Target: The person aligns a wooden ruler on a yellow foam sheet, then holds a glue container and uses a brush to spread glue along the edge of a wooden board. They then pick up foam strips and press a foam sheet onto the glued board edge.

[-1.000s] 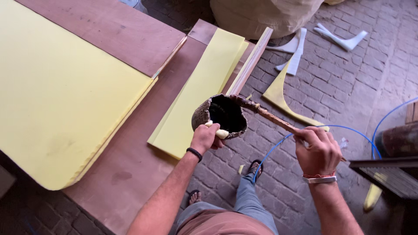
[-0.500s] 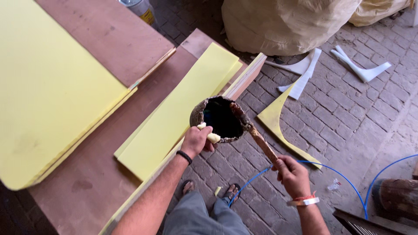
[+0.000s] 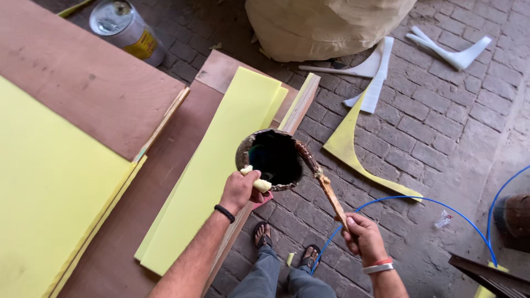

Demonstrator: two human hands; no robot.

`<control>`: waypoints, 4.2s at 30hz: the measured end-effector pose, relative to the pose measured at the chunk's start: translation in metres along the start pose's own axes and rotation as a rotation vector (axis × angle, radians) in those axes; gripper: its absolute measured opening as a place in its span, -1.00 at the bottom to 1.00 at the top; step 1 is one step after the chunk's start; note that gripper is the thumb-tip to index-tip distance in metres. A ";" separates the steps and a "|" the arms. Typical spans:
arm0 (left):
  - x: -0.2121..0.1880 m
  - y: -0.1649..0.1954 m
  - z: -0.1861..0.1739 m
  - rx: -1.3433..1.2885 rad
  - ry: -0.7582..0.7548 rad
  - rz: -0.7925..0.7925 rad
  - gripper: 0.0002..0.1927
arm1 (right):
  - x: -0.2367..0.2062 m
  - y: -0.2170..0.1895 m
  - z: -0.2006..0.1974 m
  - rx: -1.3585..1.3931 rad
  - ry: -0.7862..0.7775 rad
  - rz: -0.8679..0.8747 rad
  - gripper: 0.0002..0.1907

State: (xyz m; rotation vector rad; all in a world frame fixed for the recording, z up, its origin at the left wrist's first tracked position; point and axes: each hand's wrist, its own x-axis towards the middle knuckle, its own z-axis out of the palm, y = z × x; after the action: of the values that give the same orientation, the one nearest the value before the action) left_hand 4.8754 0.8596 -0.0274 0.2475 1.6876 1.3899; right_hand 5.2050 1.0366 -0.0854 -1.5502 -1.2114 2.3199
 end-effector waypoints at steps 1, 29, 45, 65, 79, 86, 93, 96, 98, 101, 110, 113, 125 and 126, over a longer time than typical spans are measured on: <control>0.006 0.002 -0.002 0.013 -0.004 -0.018 -0.53 | 0.010 0.006 0.005 0.033 0.041 0.000 -0.71; 0.035 -0.041 -0.024 -0.074 0.380 -0.354 -0.50 | 0.328 0.013 0.148 0.272 0.450 -0.512 -0.63; 0.042 -0.083 -0.047 -0.143 0.394 -0.421 -0.44 | 0.378 0.037 0.142 0.282 0.490 -0.304 -0.66; 0.040 -0.049 -0.012 -0.131 0.450 -0.384 -0.46 | 0.317 0.022 0.165 0.308 0.480 -0.470 -0.66; 0.028 -0.094 -0.015 -0.148 0.371 -0.279 -0.43 | 0.319 0.054 0.168 0.131 0.533 -0.432 -0.65; 0.025 -0.099 -0.014 -0.151 0.381 -0.309 -0.45 | 0.271 0.110 0.173 0.263 0.433 -0.338 -0.67; 0.022 -0.096 -0.008 -0.122 0.376 -0.267 -0.45 | 0.314 0.090 0.148 0.308 0.328 -0.300 -0.63; 0.026 -0.094 -0.011 -0.160 0.408 -0.292 -0.43 | 0.305 0.080 0.152 0.321 0.318 -0.183 -0.64; 0.028 -0.093 -0.015 -0.165 0.414 -0.268 -0.40 | 0.319 0.062 0.153 0.302 0.348 -0.229 -0.66; 0.029 -0.095 -0.016 -0.157 0.432 -0.256 -0.36 | 0.362 0.030 0.145 0.228 0.424 -0.258 -0.65; 0.037 -0.095 -0.022 -0.176 0.426 -0.305 -0.39 | 0.254 0.132 0.185 0.396 0.385 -0.376 -0.72; 0.038 -0.094 -0.024 -0.170 0.430 -0.283 -0.41 | 0.274 0.117 0.183 0.364 0.386 -0.448 -0.72; 0.026 -0.074 -0.012 -0.150 0.312 -0.204 -0.49 | 0.192 0.186 0.218 0.369 0.400 -0.409 -0.68; 0.027 -0.074 -0.012 -0.159 0.305 -0.199 -0.48 | 0.214 0.170 0.211 0.365 0.387 -0.454 -0.70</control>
State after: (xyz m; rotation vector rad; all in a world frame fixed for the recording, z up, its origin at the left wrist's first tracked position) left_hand 4.8790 0.8427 -0.1054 -0.2284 1.7778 1.4548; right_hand 4.9868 0.9075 -0.3195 -1.3397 -0.8704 1.7319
